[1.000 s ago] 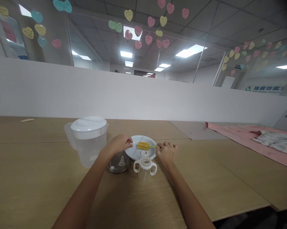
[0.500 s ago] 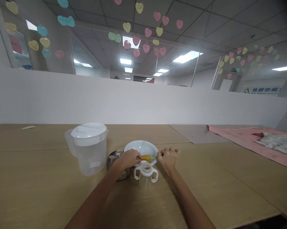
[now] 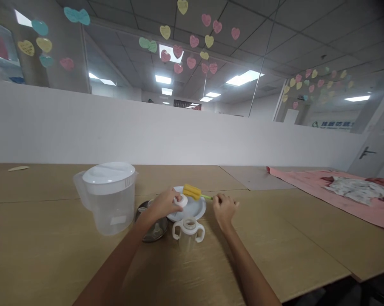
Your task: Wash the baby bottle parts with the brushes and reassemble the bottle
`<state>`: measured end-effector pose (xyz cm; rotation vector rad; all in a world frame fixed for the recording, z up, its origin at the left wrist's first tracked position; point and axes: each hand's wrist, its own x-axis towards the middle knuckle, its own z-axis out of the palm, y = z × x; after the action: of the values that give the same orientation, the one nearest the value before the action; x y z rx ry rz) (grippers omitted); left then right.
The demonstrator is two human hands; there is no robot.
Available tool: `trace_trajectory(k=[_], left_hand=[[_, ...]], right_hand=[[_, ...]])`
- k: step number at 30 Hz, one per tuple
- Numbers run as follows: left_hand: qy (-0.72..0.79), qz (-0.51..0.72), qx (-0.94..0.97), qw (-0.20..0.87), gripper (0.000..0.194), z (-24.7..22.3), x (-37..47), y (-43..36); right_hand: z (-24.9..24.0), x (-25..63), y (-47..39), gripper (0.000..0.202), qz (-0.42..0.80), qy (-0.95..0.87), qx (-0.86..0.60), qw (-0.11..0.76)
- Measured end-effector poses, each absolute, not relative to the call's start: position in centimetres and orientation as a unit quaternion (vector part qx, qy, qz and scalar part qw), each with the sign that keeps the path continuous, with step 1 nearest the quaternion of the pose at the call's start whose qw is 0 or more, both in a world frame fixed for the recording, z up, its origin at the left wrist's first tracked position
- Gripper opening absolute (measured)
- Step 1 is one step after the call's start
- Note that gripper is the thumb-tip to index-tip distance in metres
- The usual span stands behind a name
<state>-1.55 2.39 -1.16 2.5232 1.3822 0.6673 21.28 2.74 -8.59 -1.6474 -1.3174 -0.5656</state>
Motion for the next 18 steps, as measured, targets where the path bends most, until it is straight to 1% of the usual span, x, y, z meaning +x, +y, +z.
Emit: trace_trajectory(k=[4,7,10,12,14,16,18], left_hand=[[0.459,0.288,0.832,0.116,0.024,0.3,-2.2,1.8],[0.428,0.314,0.836,0.141,0.029,1.6,-2.7,1.0],[0.446,0.307,0.833,0.114,0.031,2.9,-3.7,0.2],[0.512,0.237,0.822,0.082,0.029,3.3,-4.4,-0.3],[0.576,0.126,0.805,0.070,0.025,3.4,-4.9,-0.5],[0.612,0.038,0.787,0.077,0.022,2.9,-5.1,-0.4],[0.631,-0.003,0.770,0.093,0.021,2.1,-4.9,-0.1]], right_hand=[[-8.8,21.1,2.4,0.027,-0.238,-0.543,-0.627,0.506],[-9.1,21.0,2.2,0.025,-0.254,-0.557,-0.608,0.505],[-9.2,21.3,2.2,0.024,-0.261,-0.553,-0.611,0.503],[-9.1,21.5,2.2,0.024,-0.257,-0.547,-0.620,0.501],[-8.9,21.5,2.3,0.025,-0.253,-0.544,-0.630,0.494],[-8.8,21.5,2.2,0.025,-0.253,-0.541,-0.638,0.486],[-8.6,21.4,2.2,0.026,-0.253,-0.540,-0.643,0.480]])
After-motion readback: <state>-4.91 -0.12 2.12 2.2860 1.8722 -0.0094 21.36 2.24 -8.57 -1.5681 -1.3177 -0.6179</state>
